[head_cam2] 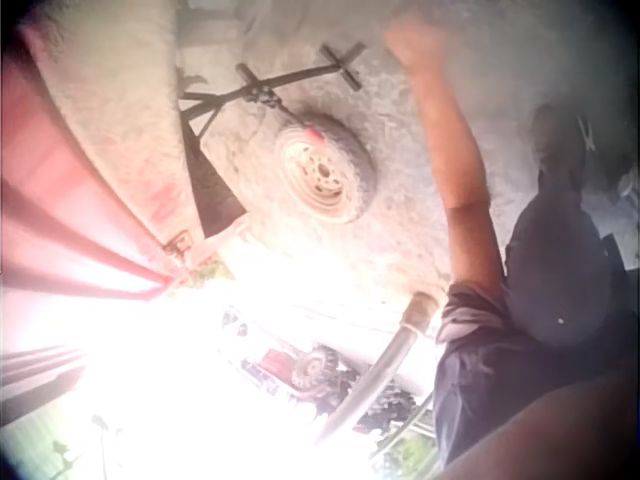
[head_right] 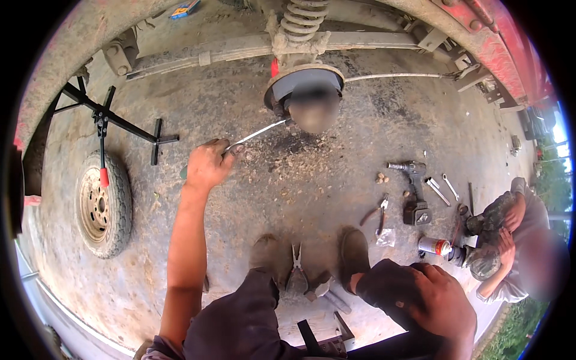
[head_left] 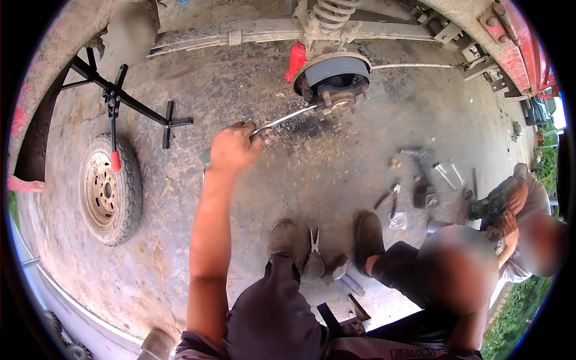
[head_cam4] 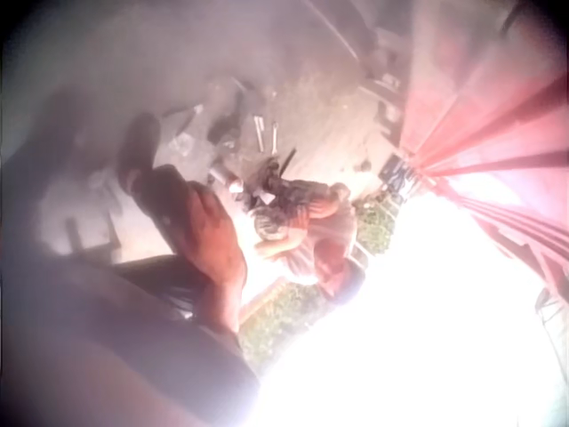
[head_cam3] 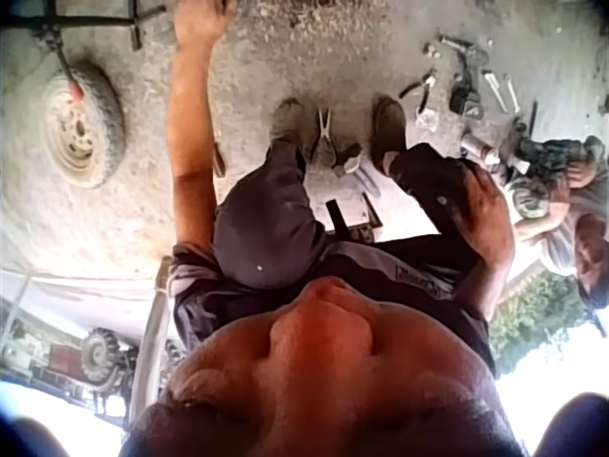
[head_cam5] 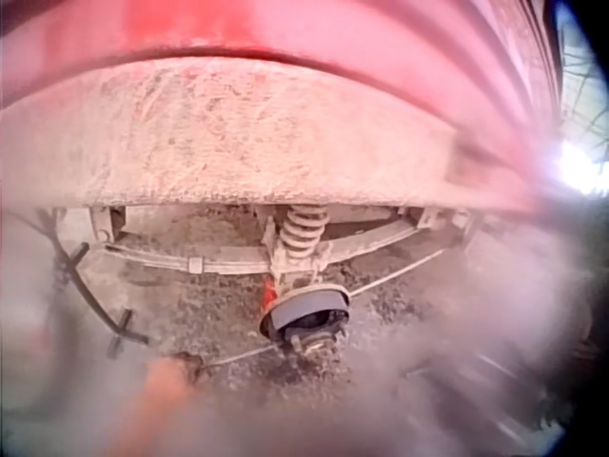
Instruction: The person removes a brake drum from a vehicle wheel assembly, manipulates the internal brake shoe components with a screwdriver and pliers, cleans the parts using a spray can, and slides the drum back onto the axle.
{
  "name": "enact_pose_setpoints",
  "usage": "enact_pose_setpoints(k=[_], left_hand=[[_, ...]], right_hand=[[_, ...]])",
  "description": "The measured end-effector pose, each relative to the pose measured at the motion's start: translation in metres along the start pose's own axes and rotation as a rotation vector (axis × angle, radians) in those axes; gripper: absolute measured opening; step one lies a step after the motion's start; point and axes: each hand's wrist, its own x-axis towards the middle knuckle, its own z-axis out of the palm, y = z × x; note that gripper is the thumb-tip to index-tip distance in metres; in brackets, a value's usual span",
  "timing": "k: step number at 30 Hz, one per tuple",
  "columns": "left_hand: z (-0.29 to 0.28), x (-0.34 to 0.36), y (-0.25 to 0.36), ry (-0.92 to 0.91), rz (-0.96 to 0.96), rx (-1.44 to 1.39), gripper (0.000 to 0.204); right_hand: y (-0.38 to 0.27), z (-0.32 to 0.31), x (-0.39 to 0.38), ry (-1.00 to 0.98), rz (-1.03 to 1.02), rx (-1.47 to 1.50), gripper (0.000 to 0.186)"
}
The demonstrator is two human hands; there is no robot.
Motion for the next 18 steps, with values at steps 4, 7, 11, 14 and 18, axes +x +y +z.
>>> enact_pose_setpoints(k=[4,7,11,14,18], left_hand=[[-0.008,0.001,-0.005,-0.005,-0.023,0.036,0.028],[-0.010,0.006,-0.005,-0.013,0.000,0.098,0.027],[-0.014,0.013,-0.003,-0.035,-0.020,0.164,0.029],[-0.015,0.016,-0.013,-0.046,-0.006,0.189,0.032],[-0.017,0.011,-0.004,-0.083,-0.078,0.169,0.038]], right_hand=[[0.003,-0.001,-0.002,0.017,-0.090,0.073,0.060],[0.005,-0.001,0.000,0.018,-0.087,0.018,0.061],[-0.008,0.000,0.003,-0.060,0.112,0.052,0.063],[-0.012,0.000,0.004,-0.123,0.118,-0.007,0.064],[-0.016,0.002,0.006,-0.147,0.127,-0.039,0.063]])
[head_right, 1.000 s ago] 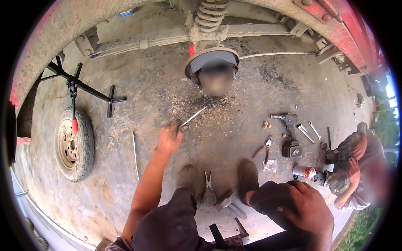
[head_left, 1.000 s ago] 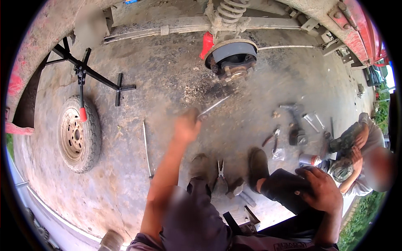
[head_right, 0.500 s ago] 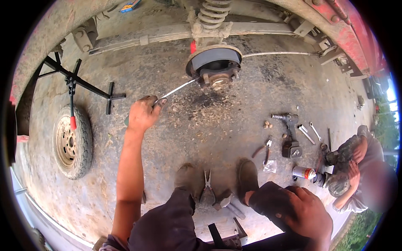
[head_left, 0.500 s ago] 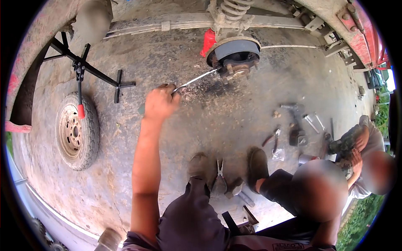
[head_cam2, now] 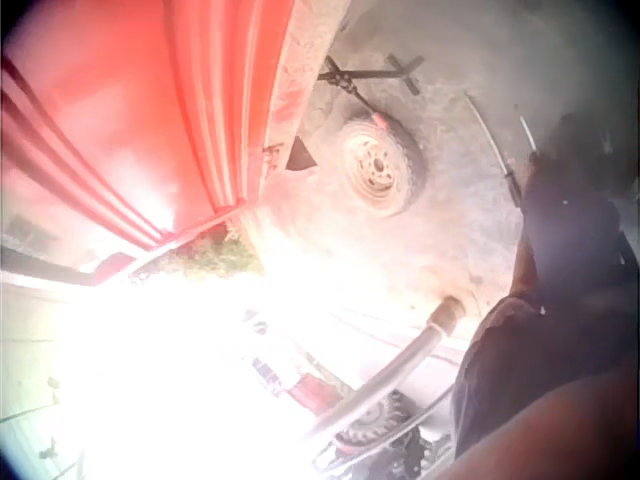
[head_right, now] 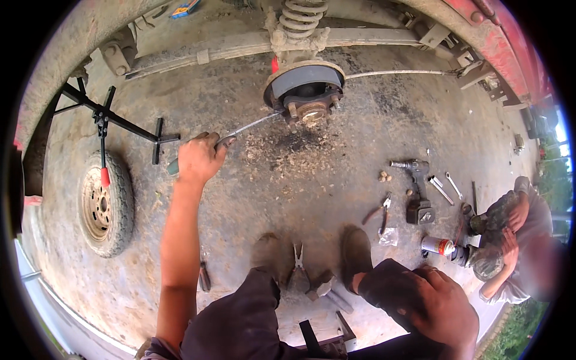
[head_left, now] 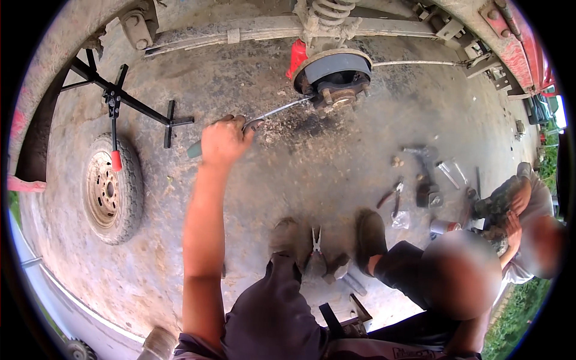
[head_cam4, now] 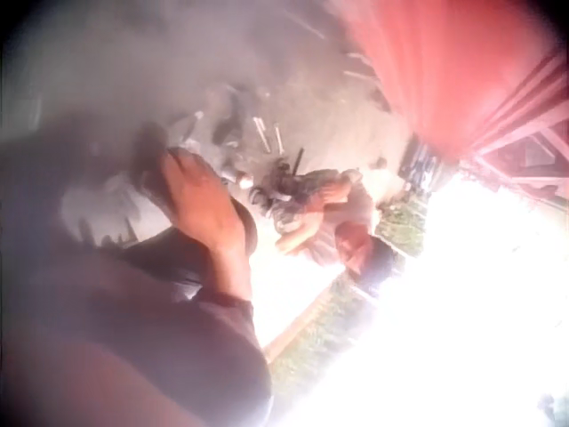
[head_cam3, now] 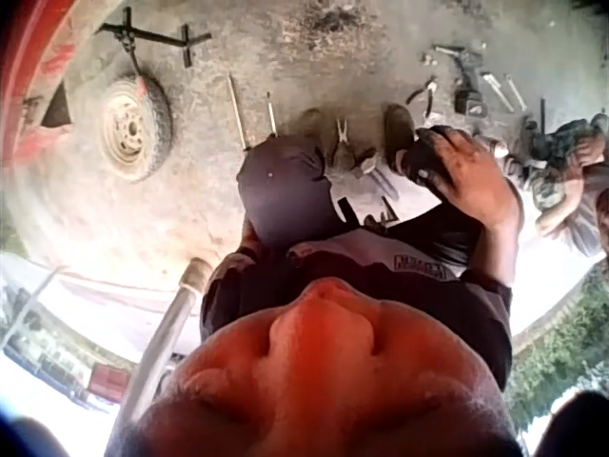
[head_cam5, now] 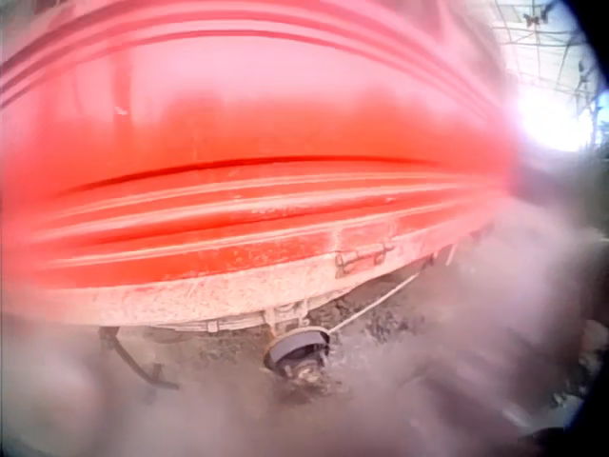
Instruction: The person removes a brake drum from a vehicle wheel assembly, manipulates the internal brake shoe components with a screwdriver and pliers, cleans the parts using a spray can, and slides the drum back onto the axle.
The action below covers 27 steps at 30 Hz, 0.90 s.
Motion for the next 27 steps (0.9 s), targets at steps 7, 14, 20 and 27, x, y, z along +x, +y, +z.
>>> enact_pose_setpoints(k=[7,14,20,27], left_hand=[[0.038,-0.047,-0.028,-0.127,-0.315,0.001,0.043],[0.125,-0.283,-0.022,-0.303,-0.484,-0.314,0.026],[0.130,-0.291,-0.074,-0.350,-0.788,-0.007,0.093],[0.098,-0.304,-0.054,-0.226,-0.813,-0.065,0.036]], right_hand=[[-0.005,-0.003,-0.015,0.061,-0.019,-0.030,0.058],[-0.011,-0.022,-0.045,0.212,-0.239,-0.127,0.053],[-0.004,-0.012,-0.062,0.427,-0.601,-0.078,0.048],[-0.013,0.004,-0.089,0.378,-0.678,-0.017,0.051]])
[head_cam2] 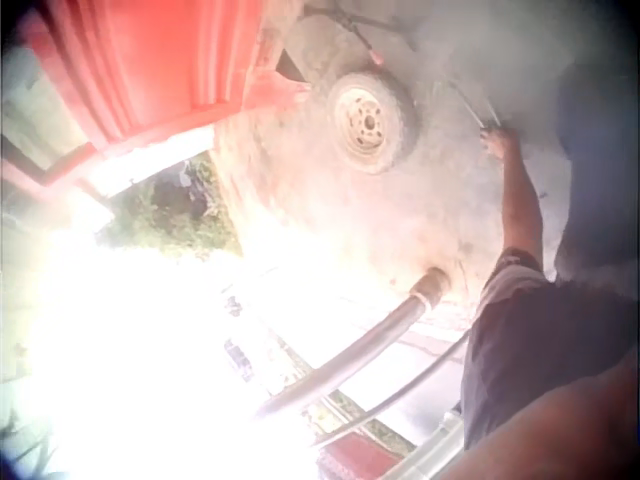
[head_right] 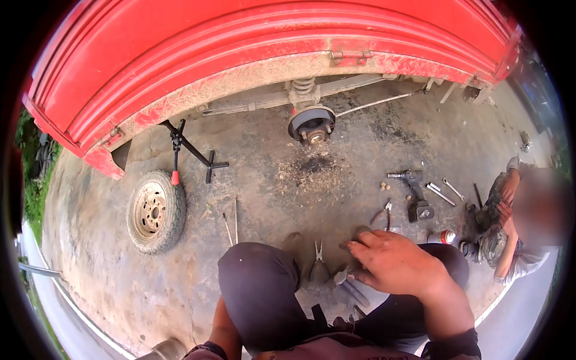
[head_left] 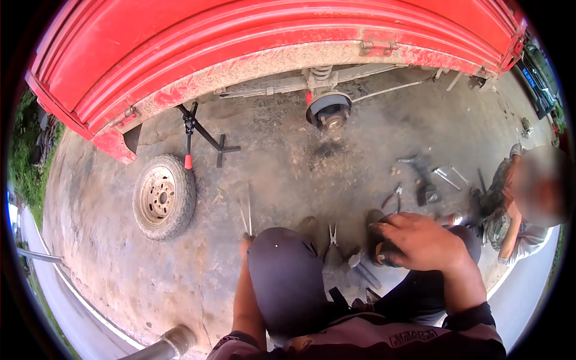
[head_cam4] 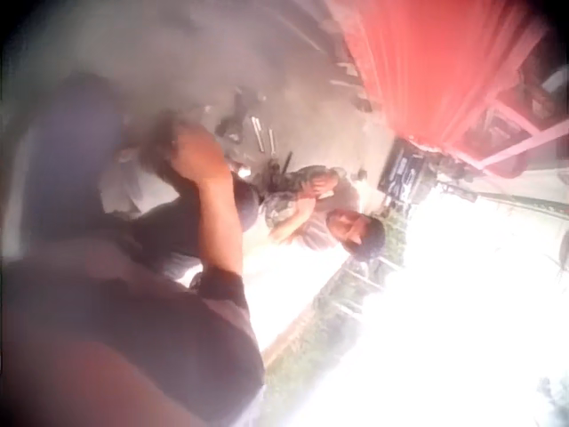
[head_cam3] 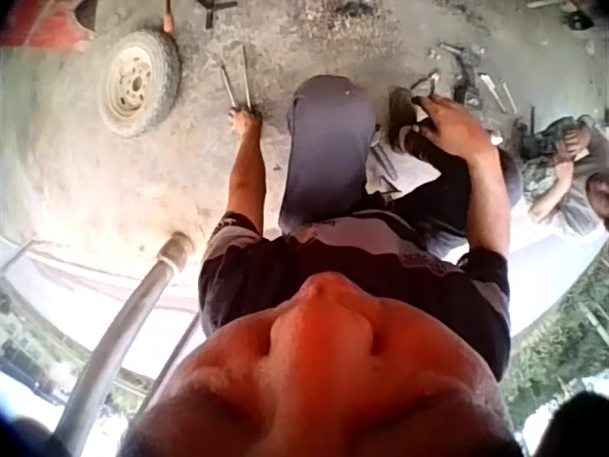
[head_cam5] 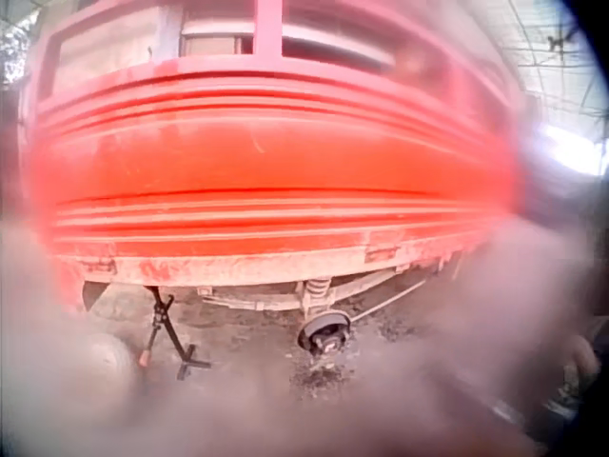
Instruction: The person removes a brake drum from a vehicle wheel assembly, manipulates the internal brake shoe components with a screwdriver and pliers, cleans the parts using a spray can, and slides the drum back onto the axle.
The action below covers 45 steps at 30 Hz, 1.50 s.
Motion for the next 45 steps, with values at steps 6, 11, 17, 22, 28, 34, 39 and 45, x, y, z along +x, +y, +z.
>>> enact_pose_setpoints(k=[6,11,17,22,28,34,39,45], left_hand=[[-0.038,-0.029,-0.101,-0.007,0.020,-0.160,0.035],[-0.007,-0.045,-0.064,0.005,-0.023,0.113,0.042],[-0.003,-0.054,-0.071,0.058,-0.124,0.102,0.042],[-0.014,-0.115,-0.096,0.035,-0.237,0.055,0.047],[0.028,-0.145,-0.161,0.102,-0.260,-0.180,0.058],[0.006,-0.062,-0.212,0.407,-0.082,-0.216,0.045],[-0.355,0.008,-0.031,0.298,0.075,-0.976,0.029],[-0.480,-0.127,0.167,0.461,0.661,-0.299,0.031]], right_hand=[[-0.012,0.019,0.006,0.057,-0.203,-0.113,0.055],[0.004,0.057,-0.012,-0.003,-0.044,-0.353,0.055],[-0.027,0.027,0.019,-0.198,0.073,-0.218,0.042],[0.022,0.061,0.006,0.083,-0.022,-0.089,0.053],[0.011,0.049,0.029,-0.013,-0.074,-0.014,0.055],[0.015,0.048,0.052,-0.025,-0.127,0.042,0.055],[0.020,0.025,0.048,-0.038,0.011,-0.039,0.054],[0.018,-0.004,0.001,0.332,-0.125,-0.025,0.048]])
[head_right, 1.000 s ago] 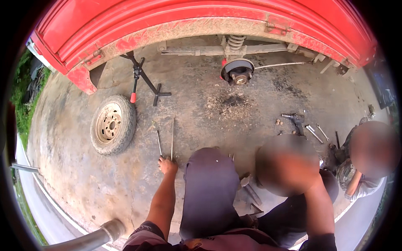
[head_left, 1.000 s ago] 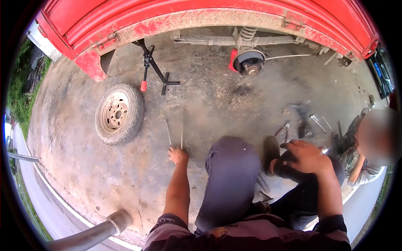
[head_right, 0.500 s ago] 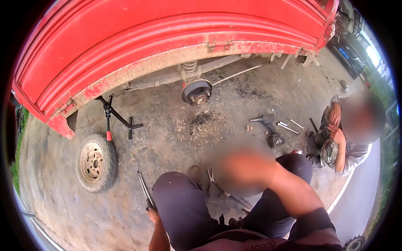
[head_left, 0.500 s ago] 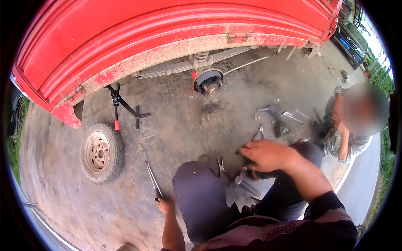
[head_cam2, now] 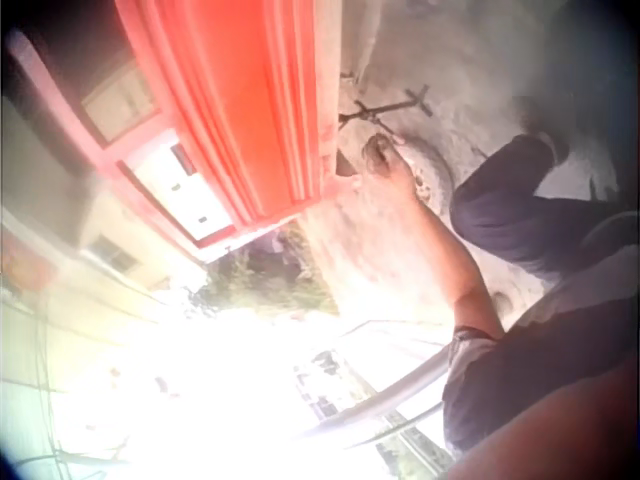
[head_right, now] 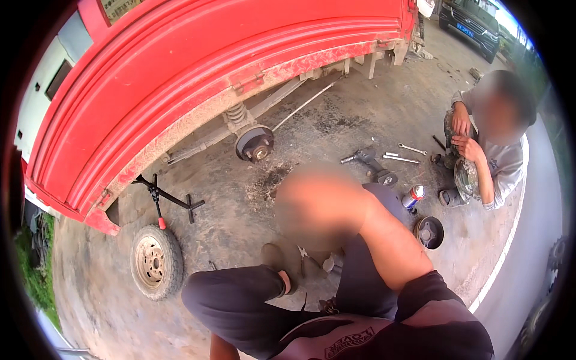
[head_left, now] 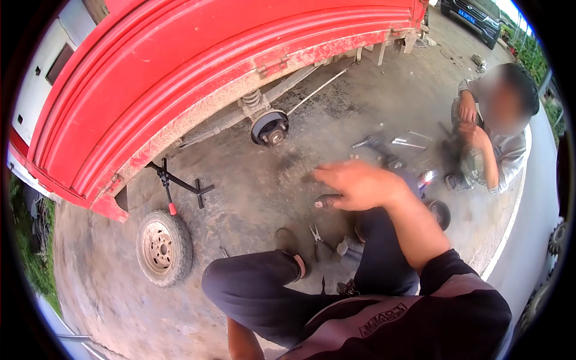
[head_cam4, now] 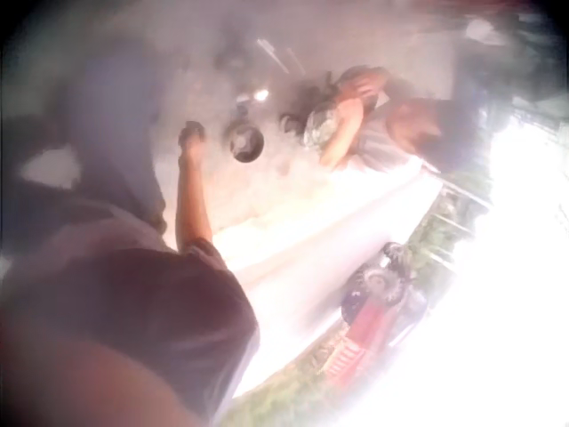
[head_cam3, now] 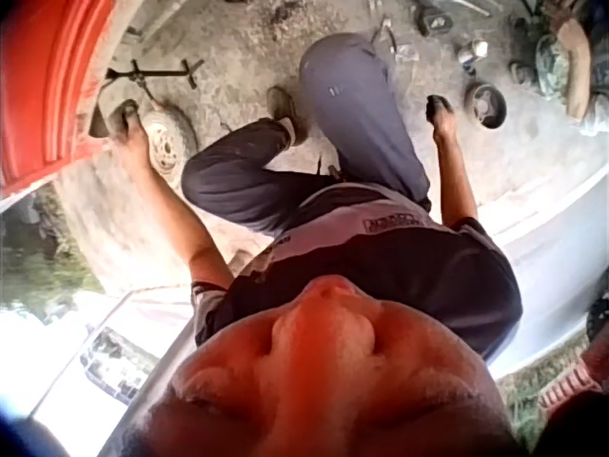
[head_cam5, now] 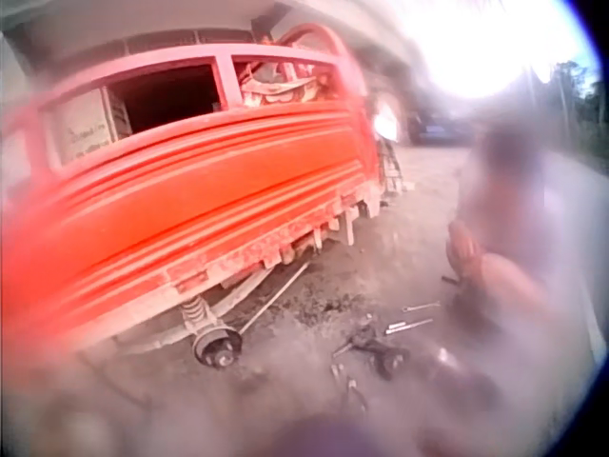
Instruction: The person removes a brake drum from a vehicle wheel assembly, manipulates the internal brake shoe components with a screwdriver and pliers, cleans the parts using a spray can, and slides the drum back onto the axle.
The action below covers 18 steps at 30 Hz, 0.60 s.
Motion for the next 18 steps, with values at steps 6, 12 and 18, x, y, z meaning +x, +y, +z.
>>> enact_pose_setpoints(k=[6,12,18], left_hand=[[0.059,-0.052,-0.075,-0.030,0.115,0.080,0.029],[0.003,-0.052,-0.043,0.073,0.096,0.124,0.022],[0.037,-0.021,0.064,-0.082,0.358,0.085,0.015]], right_hand=[[0.030,0.013,-0.105,1.021,0.367,0.823,0.025],[0.096,0.142,-0.227,1.329,1.046,1.361,0.023],[0.049,0.277,-0.308,0.836,1.490,1.316,0.015]])
